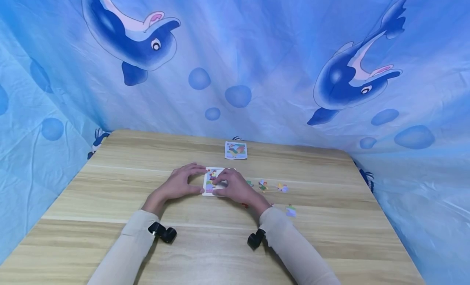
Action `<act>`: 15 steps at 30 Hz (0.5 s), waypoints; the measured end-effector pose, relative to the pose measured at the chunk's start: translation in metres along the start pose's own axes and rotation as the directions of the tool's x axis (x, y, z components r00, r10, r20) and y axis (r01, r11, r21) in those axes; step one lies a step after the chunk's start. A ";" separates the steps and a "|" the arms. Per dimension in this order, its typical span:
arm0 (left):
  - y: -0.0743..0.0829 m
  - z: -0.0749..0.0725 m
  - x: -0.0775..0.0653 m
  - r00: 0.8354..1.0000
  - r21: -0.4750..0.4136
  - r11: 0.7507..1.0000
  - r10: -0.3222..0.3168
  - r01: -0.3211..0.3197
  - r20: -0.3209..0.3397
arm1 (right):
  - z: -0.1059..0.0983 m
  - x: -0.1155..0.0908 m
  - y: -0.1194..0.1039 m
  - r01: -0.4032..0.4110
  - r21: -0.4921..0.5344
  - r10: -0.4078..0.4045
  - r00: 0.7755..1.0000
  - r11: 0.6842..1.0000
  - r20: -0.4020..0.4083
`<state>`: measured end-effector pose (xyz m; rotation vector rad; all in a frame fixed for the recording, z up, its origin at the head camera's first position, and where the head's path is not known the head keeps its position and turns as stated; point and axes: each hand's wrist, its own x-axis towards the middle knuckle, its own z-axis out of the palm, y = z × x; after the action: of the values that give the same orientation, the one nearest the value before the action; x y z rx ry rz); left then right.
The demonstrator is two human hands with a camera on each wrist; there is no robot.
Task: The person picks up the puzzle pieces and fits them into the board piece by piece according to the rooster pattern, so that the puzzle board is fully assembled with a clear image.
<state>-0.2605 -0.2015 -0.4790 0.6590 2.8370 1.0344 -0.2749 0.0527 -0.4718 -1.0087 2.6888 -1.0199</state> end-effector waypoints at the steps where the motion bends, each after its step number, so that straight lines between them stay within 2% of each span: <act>1: 0.000 0.000 0.000 1.000 0.000 1.000 -0.001 0.001 0.001 | 0.000 0.000 0.000 0.008 -0.006 -0.008 1.000 1.000 0.000; 7: -0.001 0.000 0.000 1.000 0.008 1.000 0.001 -0.001 0.002 | -0.001 0.000 -0.001 0.024 -0.027 -0.024 1.000 0.999 0.009; 15: -0.001 0.000 0.000 1.000 0.005 1.000 0.006 -0.006 -0.001 | 0.001 0.001 -0.002 -0.002 0.026 0.002 1.000 1.000 -0.001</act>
<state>-0.2609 -0.2024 -0.4797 0.6687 2.8410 1.0286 -0.2744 0.0502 -0.4712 -1.0015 2.6694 -1.0534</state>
